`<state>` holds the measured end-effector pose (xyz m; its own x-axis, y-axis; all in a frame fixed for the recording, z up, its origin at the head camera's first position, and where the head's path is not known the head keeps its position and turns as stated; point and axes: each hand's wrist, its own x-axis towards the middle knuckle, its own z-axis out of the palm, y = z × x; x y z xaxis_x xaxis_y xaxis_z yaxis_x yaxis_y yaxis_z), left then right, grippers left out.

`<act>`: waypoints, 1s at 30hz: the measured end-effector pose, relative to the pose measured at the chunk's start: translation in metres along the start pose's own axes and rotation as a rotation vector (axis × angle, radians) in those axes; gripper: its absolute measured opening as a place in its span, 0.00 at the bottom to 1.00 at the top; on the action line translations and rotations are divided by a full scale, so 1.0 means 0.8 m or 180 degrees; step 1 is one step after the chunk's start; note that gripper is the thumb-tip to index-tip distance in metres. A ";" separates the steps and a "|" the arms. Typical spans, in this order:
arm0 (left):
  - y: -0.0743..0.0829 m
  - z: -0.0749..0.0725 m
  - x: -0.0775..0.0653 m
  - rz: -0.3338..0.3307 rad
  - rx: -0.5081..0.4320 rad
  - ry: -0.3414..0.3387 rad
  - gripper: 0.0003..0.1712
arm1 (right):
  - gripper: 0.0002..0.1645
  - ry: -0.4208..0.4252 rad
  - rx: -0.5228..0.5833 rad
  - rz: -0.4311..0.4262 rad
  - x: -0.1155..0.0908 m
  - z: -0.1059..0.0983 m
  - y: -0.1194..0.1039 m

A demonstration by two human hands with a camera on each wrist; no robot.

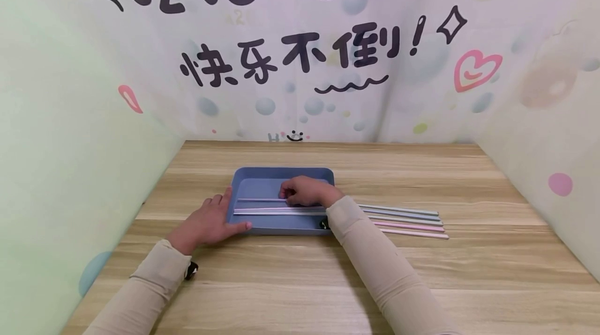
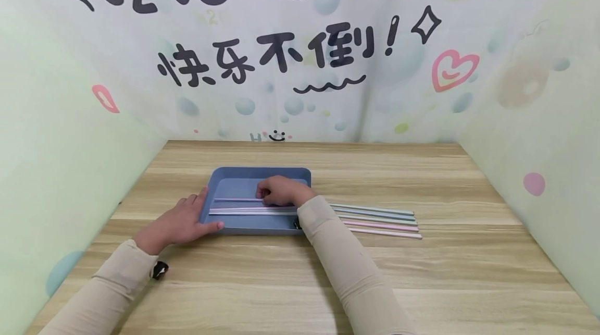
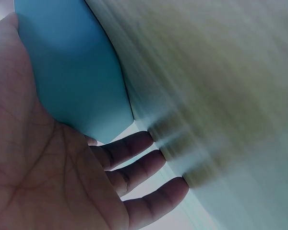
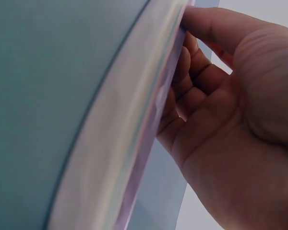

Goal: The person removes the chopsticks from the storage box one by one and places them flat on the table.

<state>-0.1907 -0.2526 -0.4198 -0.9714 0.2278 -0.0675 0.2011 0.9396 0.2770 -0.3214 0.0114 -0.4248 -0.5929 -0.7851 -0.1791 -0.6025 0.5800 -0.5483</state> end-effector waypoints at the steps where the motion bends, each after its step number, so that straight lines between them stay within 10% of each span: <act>1: 0.000 0.000 0.000 0.0001 -0.0004 0.0000 0.68 | 0.05 -0.0001 0.0007 -0.0016 0.000 -0.001 0.000; 30: 0.000 0.002 -0.001 -0.0016 0.0044 0.0020 0.69 | 0.12 0.0180 -0.0349 -0.0208 -0.035 -0.043 -0.036</act>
<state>-0.1892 -0.2522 -0.4212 -0.9731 0.2214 -0.0630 0.1978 0.9442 0.2633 -0.3058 0.0239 -0.3762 -0.5777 -0.8103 -0.0979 -0.6937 0.5507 -0.4643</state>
